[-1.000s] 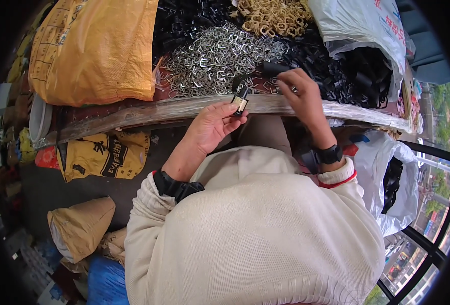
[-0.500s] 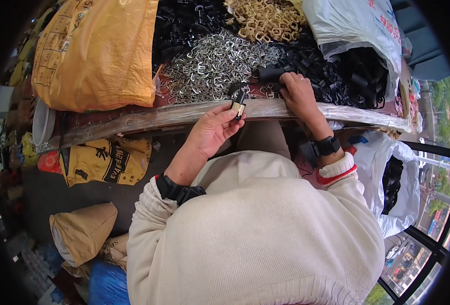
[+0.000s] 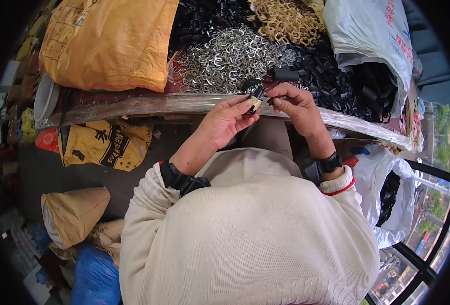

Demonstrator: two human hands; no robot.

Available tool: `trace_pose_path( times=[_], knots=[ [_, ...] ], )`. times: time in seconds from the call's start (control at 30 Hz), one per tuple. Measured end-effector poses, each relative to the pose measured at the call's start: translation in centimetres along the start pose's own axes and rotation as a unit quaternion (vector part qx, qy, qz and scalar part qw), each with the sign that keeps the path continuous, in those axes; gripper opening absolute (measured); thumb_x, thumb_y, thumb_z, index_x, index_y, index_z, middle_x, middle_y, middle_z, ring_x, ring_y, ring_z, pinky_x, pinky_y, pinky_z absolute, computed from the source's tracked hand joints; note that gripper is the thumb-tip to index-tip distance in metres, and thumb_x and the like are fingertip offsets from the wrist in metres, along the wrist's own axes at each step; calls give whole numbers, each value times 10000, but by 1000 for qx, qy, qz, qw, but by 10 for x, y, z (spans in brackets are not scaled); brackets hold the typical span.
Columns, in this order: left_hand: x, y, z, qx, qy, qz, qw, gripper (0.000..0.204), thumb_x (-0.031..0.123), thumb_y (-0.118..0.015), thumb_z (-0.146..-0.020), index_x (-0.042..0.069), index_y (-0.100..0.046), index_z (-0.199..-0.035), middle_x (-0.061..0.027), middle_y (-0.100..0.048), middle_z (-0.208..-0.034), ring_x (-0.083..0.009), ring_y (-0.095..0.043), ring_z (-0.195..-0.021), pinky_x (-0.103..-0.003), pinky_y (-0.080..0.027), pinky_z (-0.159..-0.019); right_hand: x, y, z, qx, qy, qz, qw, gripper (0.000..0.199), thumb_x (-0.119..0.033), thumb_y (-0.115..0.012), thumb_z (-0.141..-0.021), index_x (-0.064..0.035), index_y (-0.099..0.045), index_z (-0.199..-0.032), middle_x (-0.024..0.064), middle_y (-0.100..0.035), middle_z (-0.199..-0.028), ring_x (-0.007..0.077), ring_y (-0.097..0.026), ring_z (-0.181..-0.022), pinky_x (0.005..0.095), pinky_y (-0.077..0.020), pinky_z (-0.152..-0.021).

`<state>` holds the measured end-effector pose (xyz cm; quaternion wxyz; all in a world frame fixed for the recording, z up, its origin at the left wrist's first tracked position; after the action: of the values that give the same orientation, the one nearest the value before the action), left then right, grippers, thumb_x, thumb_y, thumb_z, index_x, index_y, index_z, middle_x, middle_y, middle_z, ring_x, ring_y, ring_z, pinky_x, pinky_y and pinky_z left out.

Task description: Manually assembling small metal clips onto black plastic components at a factory workbench.

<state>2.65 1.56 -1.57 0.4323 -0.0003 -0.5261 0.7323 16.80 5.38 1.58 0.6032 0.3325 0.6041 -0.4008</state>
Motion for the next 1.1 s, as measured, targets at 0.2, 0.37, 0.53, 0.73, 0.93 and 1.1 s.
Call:
trace_pose_path(
  times=[0.2, 0.37, 0.53, 0.73, 0.93, 1.1],
  knots=[
    [2, -1, 4, 11, -6, -6, 1000, 167, 93, -555, -787, 32, -556, -943, -46, -586, -851, -145, -580, -736, -224, -489, -653, -13, -30, 0, 33, 100, 100, 989, 187, -55, -555, -780, -11, -559, -961, 20, -470, -859, 67, -463, -698, 174, -388, -616],
    [-1, 1, 6, 26, -2, -2, 1000, 161, 105, -558, -787, 41, -559, -935, -38, -586, -850, -143, -579, -729, -221, -488, -652, -17, -32, 4, 115, 162, 191, 961, 197, -77, -604, -741, -17, -575, -926, 43, -481, -816, 91, -460, -638, 205, -390, -553],
    [-5, -1, 6, -12, 21, -19, 1000, 160, 133, -560, -790, 50, -562, -927, -29, -586, -840, -137, -576, -733, -216, -487, -641, -22, -30, 13, 141, 228, 277, 923, 201, -70, -619, -717, -20, -582, -908, 66, -476, -792, 142, -471, -637, 224, -395, -551],
    [-10, -3, 5, -9, 13, -47, 999, 168, 165, -534, -806, 35, -552, -910, -51, -586, -814, -131, -578, -721, -215, -488, -625, -24, -35, 21, 132, 284, 345, 885, 221, -56, -624, -690, -15, -579, -902, 102, -485, -790, 210, -487, -654, 254, -406, -554],
    [3, -4, 3, -24, -19, -142, 989, 180, 179, -527, -800, 21, -566, -877, -56, -586, -742, -114, -568, -637, -197, -468, -564, -31, -1, 12, 187, 305, 422, 833, 268, -52, -617, -671, -36, -558, -932, 104, -503, -848, 236, -496, -737, 298, -399, -608],
    [8, -7, 6, -30, -46, -185, 981, 191, 176, -536, -782, 11, -569, -873, -58, -580, -708, -97, -543, -582, -186, -443, -518, -14, 50, -12, 194, 203, 655, 701, 357, -140, -615, -662, -85, -512, -1000, 60, -505, -921, 243, -471, -869, 341, -334, -711]
  ],
)
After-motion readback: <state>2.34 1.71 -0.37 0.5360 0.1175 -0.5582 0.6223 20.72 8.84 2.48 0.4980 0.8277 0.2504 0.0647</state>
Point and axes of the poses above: each hand's wrist, its own z-axis away from the middle knuckle, its own y-axis out of the back of the hand, x = y × z, the point moved 6 cm from there along -z, towards the middle knuckle
